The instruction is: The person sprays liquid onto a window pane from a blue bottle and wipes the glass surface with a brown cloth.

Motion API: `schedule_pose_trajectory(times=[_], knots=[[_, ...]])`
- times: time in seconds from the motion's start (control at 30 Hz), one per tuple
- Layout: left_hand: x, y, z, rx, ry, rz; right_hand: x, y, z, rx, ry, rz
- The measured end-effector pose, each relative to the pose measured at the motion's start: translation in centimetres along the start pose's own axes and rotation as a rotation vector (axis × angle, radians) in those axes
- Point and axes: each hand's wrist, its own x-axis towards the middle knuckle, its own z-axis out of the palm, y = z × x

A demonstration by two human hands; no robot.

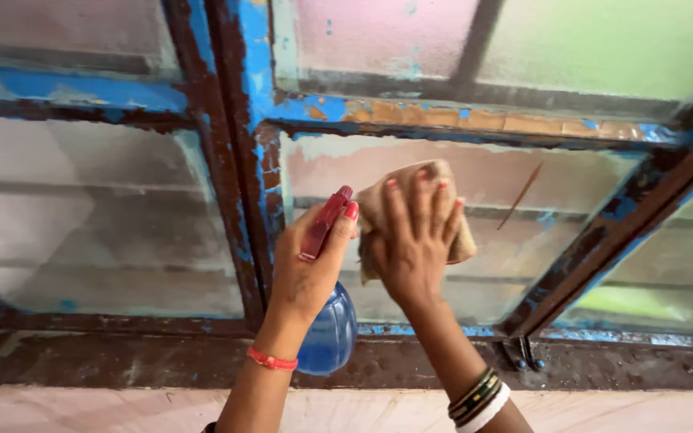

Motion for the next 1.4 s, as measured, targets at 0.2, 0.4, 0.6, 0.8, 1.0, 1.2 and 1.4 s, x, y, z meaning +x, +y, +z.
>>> schedule_pose_trajectory(times=[0.2, 0.4, 0.6, 0.8, 1.0, 1.2, 1.4], knots=[[-0.1, 0.2, 3.8, -0.088, -0.031, 0.011, -2.8, 3.8, -1.0, -0.055, -0.062, -0.128], [-0.4, 0.4, 8.2, -0.044, -0.076, 0.023, -4.8, 11.3, -3.3, -0.094, -0.05, -0.1], [-1.3, 1.3, 13.4, -0.077, -0.101, -0.025, -5.5, 17.8, -6.4, -0.092, -0.057, -0.025], [-2.1, 2.7, 18.8, -0.11, -0.124, -0.06, -4.7, 21.5, -10.3, 0.007, -0.042, -0.024], [-2.6, 4.7, 23.2, -0.175, -0.189, 0.009, -2.6, 23.5, -15.0, 0.055, 0.095, 0.023], [-3.2, 6.5, 26.9, -0.076, -0.196, -0.018, 0.0, 27.3, -18.3, -0.045, 0.175, 0.072], [-3.5, 7.4, 30.1, -0.101, -0.225, 0.009, -3.9, 29.9, -15.7, -0.091, 0.139, -0.004]])
